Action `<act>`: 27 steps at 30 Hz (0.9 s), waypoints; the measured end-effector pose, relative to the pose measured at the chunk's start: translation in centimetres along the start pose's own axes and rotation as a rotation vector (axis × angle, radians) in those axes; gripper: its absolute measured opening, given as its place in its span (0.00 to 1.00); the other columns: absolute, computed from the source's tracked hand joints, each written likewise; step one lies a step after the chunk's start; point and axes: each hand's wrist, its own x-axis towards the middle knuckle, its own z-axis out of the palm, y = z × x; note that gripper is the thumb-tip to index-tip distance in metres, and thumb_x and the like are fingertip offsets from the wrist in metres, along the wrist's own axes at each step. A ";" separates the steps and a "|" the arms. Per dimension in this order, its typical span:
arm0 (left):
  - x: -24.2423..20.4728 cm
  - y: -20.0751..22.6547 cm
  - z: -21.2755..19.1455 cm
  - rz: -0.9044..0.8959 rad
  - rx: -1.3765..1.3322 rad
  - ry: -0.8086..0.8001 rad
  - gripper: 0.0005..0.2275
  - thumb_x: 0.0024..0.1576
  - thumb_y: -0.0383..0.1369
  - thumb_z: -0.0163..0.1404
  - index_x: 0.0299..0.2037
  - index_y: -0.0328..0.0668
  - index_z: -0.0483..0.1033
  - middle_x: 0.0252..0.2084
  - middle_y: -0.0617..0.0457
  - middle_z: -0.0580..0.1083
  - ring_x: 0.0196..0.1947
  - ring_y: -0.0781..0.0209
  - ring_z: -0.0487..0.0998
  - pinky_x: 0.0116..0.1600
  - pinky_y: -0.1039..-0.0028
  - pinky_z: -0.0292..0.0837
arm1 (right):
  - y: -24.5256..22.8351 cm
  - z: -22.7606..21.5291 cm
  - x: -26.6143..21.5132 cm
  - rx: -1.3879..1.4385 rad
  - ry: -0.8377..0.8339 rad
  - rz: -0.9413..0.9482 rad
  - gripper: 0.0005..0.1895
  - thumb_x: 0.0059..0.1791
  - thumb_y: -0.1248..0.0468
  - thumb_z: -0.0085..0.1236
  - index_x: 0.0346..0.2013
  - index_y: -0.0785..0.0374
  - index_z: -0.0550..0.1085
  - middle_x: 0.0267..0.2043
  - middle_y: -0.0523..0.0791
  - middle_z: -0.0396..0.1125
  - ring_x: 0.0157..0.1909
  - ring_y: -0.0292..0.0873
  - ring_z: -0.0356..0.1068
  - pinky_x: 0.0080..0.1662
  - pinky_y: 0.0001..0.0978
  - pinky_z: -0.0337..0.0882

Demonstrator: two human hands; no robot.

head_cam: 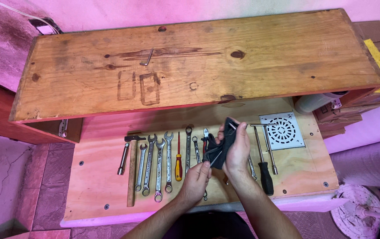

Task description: The person wipes multiple hand tools with a black cloth, including wrenches, pliers, a hammer, and screwdrivers, then wipes the wooden workbench surface. The tools are handled one at a time and placed back on the bench after cleaning.

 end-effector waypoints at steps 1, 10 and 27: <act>0.2 -1.0 0.6 -0.026 -0.072 0.048 0.21 0.76 0.45 0.41 0.30 0.46 0.70 0.24 0.58 0.67 0.23 0.66 0.66 0.29 0.70 0.61 | 0.6 0.1 -0.8 -0.072 -0.066 0.055 0.30 0.64 0.42 0.43 0.59 0.68 0.73 0.36 0.49 0.71 0.28 0.39 0.66 0.31 0.31 0.68; 0.2 2.7 -3.7 0.047 0.309 0.013 0.12 0.72 0.41 0.43 0.44 0.44 0.76 0.38 0.51 0.82 0.37 0.54 0.83 0.45 0.62 0.77 | 1.4 -2.0 -2.4 -0.942 -0.276 -0.187 0.25 0.64 0.43 0.41 0.54 0.57 0.78 0.31 0.39 0.68 0.34 0.38 0.67 0.39 0.32 0.68; 0.6 1.9 -11.9 0.090 -0.769 0.498 0.09 0.72 0.29 0.50 0.50 0.28 0.81 0.53 0.36 0.83 0.44 0.54 0.84 0.50 0.71 0.82 | 8.1 -7.2 -7.3 -1.503 -0.963 -0.080 0.17 0.63 0.50 0.50 0.37 0.58 0.69 0.33 0.51 0.76 0.36 0.61 0.75 0.41 0.51 0.69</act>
